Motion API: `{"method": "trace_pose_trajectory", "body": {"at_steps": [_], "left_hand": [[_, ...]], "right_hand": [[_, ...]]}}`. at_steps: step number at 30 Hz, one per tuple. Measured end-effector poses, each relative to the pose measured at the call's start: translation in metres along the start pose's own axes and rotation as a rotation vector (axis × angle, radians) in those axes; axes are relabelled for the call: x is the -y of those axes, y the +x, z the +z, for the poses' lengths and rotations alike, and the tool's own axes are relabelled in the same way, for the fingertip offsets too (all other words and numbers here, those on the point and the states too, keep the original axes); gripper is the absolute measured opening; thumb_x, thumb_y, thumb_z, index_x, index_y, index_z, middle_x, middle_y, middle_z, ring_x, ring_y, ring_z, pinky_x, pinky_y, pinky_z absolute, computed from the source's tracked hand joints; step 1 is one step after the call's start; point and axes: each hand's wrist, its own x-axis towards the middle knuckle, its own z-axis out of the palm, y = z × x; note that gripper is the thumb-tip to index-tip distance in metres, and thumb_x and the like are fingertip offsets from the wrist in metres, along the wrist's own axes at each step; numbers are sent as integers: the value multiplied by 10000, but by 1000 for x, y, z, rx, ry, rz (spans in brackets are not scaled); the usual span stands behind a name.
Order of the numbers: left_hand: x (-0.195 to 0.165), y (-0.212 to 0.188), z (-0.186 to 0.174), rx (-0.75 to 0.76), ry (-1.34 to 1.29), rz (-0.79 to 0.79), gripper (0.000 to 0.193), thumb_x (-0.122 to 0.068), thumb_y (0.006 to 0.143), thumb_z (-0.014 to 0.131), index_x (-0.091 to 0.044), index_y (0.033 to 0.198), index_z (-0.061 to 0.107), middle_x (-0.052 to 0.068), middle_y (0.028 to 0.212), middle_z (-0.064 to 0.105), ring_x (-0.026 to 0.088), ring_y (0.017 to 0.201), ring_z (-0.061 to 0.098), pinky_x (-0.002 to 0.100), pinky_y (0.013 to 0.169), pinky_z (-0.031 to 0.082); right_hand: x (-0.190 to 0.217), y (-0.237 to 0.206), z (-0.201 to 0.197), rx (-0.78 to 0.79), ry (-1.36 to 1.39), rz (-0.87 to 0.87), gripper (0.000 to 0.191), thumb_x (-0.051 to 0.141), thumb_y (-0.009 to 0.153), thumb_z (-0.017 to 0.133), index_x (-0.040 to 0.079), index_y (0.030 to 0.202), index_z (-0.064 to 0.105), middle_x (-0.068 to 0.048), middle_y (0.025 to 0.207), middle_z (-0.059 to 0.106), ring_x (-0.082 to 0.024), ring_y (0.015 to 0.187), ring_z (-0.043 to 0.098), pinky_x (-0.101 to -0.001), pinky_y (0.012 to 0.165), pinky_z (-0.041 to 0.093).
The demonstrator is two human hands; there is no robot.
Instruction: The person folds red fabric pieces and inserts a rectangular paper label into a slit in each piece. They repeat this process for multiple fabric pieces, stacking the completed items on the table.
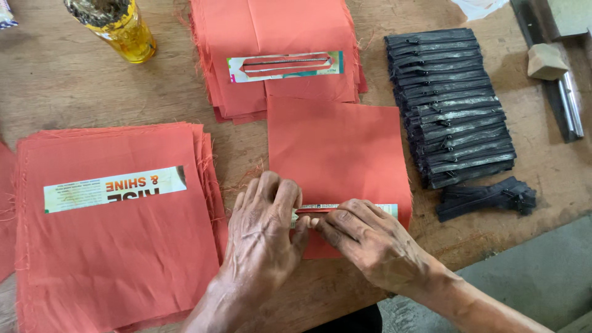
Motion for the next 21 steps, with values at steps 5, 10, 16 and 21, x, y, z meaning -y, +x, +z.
{"method": "trace_pose_trajectory", "body": {"at_steps": [5,10,16,21], "left_hand": [[1,-1,4,8,-8,-47,293,-62,730,759,-87,920,538,119,927,503,331,879,536,479,751,406],[2,-3,3,-13,-34,-23,293,-79,739,766,-84,920,536,122,927,500,332,883,533,474,747,402],[1,-3,2,-3,-15,-28,266,-85,769,755,-83,913,532,123,923,494,322,873,532,468,736,398],[2,-4,0,15,-25,-40,257,-62,765,744,-88,911,534,119,925,496,314,865,535,464,735,401]], "right_hand": [[-1,1,-3,-5,-2,-4,414,103,819,641,-68,1193,687,-133,1124,658,-290,1038,633,-418,879,547],[-3,-1,-6,-11,-4,-3,423,103,828,646,-58,1218,687,-117,1109,665,-281,1023,638,-400,847,546],[-9,-14,-15,0,-60,-12,463,85,794,647,-60,1233,677,-119,1097,663,-279,1006,643,-410,882,560],[-12,-23,-19,6,-49,8,478,88,775,651,-70,1225,676,-121,1083,662,-280,993,646,-408,876,563]]}}
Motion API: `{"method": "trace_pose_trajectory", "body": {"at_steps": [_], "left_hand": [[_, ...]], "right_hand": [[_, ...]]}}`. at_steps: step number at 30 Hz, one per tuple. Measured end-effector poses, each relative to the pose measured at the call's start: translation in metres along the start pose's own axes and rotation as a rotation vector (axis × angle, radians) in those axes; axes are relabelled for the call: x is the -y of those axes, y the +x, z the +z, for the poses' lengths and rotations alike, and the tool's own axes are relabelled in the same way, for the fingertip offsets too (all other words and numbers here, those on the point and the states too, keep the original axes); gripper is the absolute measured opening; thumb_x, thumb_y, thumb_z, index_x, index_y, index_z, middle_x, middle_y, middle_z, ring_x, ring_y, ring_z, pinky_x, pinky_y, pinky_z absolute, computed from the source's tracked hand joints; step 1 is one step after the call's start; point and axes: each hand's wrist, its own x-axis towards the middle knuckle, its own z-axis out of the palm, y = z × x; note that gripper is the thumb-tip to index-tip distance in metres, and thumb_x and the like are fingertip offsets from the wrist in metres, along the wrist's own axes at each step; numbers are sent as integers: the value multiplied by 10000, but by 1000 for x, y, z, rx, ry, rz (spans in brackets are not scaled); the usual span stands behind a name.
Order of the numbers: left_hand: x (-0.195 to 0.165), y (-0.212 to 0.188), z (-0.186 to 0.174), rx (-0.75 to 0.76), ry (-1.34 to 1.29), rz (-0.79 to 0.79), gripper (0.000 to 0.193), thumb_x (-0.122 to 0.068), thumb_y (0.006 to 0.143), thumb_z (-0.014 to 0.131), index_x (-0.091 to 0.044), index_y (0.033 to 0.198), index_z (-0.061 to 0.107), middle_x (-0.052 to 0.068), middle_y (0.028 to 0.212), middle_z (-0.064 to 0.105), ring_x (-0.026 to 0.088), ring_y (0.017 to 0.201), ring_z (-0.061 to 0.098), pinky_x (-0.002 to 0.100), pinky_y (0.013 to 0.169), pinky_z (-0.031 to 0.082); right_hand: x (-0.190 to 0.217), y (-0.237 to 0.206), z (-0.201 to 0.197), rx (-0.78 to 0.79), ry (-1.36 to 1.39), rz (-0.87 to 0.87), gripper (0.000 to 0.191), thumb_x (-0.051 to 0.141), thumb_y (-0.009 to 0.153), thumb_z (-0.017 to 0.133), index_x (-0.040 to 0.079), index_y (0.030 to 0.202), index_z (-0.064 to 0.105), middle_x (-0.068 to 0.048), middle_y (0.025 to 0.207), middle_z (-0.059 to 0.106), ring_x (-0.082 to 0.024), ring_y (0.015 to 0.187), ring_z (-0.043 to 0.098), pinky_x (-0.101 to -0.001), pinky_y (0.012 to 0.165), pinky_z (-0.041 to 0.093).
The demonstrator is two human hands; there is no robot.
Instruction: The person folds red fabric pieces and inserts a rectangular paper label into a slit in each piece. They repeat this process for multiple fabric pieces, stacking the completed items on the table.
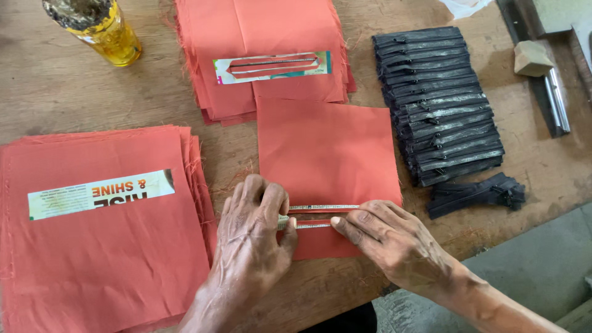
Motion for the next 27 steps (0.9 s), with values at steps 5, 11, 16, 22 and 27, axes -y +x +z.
{"method": "trace_pose_trajectory", "body": {"at_steps": [5,11,16,22,27], "left_hand": [[4,-5,1,10,17,40,254,13,728,707,-78,942,605,114,939,520,306,892,550,451,753,414],[-6,-26,16,33,188,418,503,132,820,592,-13,1296,664,142,1273,589,301,1197,572,392,992,505],[-12,-34,28,115,152,424,501,-63,910,588,99,1384,556,169,1307,567,336,1271,536,442,1086,445],[-8,-37,34,158,211,432,696,-124,797,571,110,1445,470,202,1357,522,364,1304,482,466,1103,388],[-9,-42,41,144,313,417,729,-163,785,578,88,1459,460,150,1299,540,314,1296,488,487,1132,358]], "right_hand": [[-1,-6,-1,-10,-8,36,493,94,773,648,-70,1236,675,-118,1094,663,-277,980,641,-412,875,554],[2,-8,4,-14,-33,42,513,121,767,638,-60,1246,666,-127,1120,654,-291,1026,619,-420,907,537],[-2,-11,2,-2,-57,30,518,118,777,631,-73,1258,655,-131,1136,649,-295,1068,613,-426,945,529],[-4,-20,3,-1,-72,15,443,85,789,651,-74,1202,679,-130,1140,668,-288,1084,615,-430,964,529],[-8,-26,1,-10,-58,4,458,82,799,661,-79,1227,689,-131,1110,667,-283,1056,627,-427,953,539]]}}
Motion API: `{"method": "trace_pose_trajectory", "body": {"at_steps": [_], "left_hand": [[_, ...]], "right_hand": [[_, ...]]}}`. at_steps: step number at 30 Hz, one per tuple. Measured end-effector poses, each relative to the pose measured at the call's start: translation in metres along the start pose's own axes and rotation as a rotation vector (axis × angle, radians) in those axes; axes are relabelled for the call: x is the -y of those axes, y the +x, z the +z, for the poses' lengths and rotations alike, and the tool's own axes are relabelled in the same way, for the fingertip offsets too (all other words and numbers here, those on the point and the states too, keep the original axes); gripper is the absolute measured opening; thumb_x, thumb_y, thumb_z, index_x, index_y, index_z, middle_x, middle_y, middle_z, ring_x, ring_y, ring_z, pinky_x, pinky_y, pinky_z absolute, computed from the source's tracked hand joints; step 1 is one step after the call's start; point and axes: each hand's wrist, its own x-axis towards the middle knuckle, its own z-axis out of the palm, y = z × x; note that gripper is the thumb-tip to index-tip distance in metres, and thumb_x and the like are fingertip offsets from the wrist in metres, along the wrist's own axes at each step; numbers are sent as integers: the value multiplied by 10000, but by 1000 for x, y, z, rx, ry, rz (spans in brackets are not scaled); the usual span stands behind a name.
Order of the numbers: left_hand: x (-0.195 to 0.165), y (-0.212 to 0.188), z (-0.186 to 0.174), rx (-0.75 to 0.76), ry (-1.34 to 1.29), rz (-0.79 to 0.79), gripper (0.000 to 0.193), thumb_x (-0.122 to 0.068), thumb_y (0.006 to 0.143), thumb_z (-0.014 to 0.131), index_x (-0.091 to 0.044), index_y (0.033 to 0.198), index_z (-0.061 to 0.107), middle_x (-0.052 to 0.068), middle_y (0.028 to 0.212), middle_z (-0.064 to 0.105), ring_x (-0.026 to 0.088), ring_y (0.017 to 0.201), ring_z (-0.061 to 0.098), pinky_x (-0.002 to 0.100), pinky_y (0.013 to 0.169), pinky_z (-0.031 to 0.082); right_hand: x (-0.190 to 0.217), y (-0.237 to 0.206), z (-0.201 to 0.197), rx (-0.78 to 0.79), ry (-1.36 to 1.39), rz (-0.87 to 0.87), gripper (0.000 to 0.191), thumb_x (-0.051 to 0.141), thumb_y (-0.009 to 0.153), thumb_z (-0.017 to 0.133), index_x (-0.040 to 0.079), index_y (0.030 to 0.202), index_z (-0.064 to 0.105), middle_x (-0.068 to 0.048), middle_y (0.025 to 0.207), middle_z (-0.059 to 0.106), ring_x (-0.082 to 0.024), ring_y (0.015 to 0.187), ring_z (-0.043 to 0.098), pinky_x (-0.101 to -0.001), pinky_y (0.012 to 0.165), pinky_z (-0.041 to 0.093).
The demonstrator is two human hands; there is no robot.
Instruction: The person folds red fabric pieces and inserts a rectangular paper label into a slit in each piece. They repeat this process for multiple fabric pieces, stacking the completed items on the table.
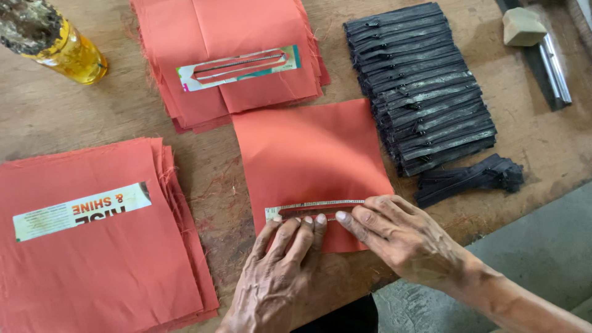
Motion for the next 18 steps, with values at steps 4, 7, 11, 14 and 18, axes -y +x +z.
{"method": "trace_pose_trajectory", "body": {"at_steps": [4,7,11,14,18], "left_hand": [[0,1,0,6,37,-6,736,-177,773,585,85,1451,464,137,1248,547,296,1257,499,501,1115,342],[-2,1,0,29,59,-32,720,-136,786,567,69,1468,463,111,1237,550,276,1260,503,489,1126,339],[-3,1,1,33,77,-19,721,-111,782,552,77,1471,451,115,1258,544,277,1263,492,495,1121,332],[-3,1,1,20,55,-20,734,-119,767,559,77,1466,448,119,1274,538,276,1270,488,505,1115,324],[-4,3,1,14,40,-40,696,-104,796,557,73,1460,447,123,1277,538,280,1288,481,510,1129,311]], "right_hand": [[-4,-2,-3,0,2,-10,451,94,780,657,-67,1200,682,-139,1122,669,-293,1067,636,-433,949,538],[-4,-5,-4,-1,-25,1,450,89,784,656,-56,1210,679,-125,1124,660,-284,1073,628,-429,945,537],[-4,-15,-7,-37,-59,72,433,108,823,668,-24,1235,692,-92,1161,624,-272,1100,599,-408,915,529],[-3,-23,-8,-64,-97,107,402,121,863,669,16,1250,703,-68,1175,594,-254,1116,579,-395,907,524],[-7,-35,-5,-39,-92,186,439,114,807,721,41,1240,706,-77,1136,574,-260,1111,560,-405,920,534]]}}
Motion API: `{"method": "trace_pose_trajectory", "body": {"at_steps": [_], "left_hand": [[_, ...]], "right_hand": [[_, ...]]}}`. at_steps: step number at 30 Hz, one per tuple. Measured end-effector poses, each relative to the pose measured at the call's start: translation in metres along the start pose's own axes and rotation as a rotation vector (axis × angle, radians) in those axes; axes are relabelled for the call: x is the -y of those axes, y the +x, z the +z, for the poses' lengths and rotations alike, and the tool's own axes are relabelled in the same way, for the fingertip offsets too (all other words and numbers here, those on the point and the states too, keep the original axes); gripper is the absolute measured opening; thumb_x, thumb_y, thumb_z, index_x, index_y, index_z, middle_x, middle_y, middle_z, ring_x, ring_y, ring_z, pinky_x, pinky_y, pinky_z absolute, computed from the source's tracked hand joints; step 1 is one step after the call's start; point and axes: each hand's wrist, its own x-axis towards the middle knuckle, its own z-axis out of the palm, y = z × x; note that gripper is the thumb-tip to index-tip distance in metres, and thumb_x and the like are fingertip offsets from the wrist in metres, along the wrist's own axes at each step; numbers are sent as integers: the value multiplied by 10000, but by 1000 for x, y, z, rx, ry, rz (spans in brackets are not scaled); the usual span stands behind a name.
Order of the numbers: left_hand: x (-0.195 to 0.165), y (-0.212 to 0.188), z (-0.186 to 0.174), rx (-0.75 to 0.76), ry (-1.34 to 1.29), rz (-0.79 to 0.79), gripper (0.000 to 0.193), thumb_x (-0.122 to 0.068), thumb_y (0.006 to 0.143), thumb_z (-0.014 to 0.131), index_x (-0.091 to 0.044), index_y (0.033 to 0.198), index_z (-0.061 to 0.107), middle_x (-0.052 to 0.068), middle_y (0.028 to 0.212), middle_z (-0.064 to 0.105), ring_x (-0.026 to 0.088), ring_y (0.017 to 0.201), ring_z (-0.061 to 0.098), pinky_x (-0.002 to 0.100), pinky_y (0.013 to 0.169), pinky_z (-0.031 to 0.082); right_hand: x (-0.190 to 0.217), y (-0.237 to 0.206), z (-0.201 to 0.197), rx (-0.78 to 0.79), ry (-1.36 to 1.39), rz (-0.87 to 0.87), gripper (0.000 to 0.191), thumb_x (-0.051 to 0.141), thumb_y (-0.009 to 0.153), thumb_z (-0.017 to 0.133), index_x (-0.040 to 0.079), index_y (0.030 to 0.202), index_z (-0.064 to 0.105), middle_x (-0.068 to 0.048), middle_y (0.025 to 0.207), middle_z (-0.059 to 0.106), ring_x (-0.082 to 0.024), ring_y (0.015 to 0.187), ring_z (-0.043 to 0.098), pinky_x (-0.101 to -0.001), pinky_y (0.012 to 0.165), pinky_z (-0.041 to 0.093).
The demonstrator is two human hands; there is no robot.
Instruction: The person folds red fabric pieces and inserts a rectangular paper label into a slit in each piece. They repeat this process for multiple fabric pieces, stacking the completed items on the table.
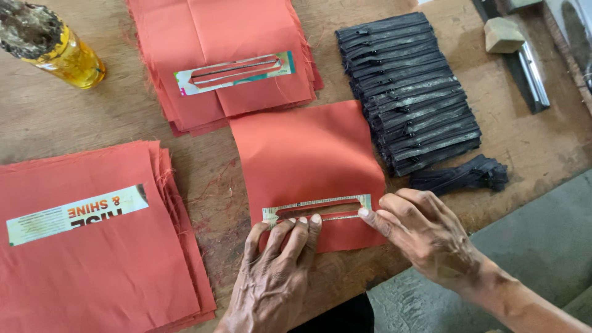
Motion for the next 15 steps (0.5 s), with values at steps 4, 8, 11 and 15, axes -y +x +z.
{"method": "trace_pose_trajectory", "body": {"at_steps": [4,8,11,15], "left_hand": [[5,-5,-2,-9,-8,2,721,-117,754,564,83,1437,453,160,1260,532,316,1258,468,528,1090,304],[13,-24,-9,-44,0,-40,692,-112,779,569,11,1455,488,151,1327,526,308,1293,465,524,1079,316],[11,-28,-7,-72,5,-72,680,-120,783,582,-9,1448,498,165,1350,548,317,1268,489,519,1060,349],[11,-23,-15,-227,-127,-156,465,-104,856,673,-72,1314,600,115,1229,599,292,1191,557,490,1024,410]], "right_hand": [[7,-8,14,-111,170,179,367,50,785,759,64,1150,720,-93,1177,582,-250,1066,616,-344,901,573],[24,-3,19,-226,346,440,214,69,838,772,81,1048,729,-46,1101,662,-207,985,669,-292,847,586],[47,11,13,-255,400,474,190,100,819,797,103,1004,755,-9,978,693,-177,926,648,-293,794,565],[65,40,5,-240,419,467,187,122,792,820,109,973,770,1,924,672,-163,900,597,-329,741,534]]}}
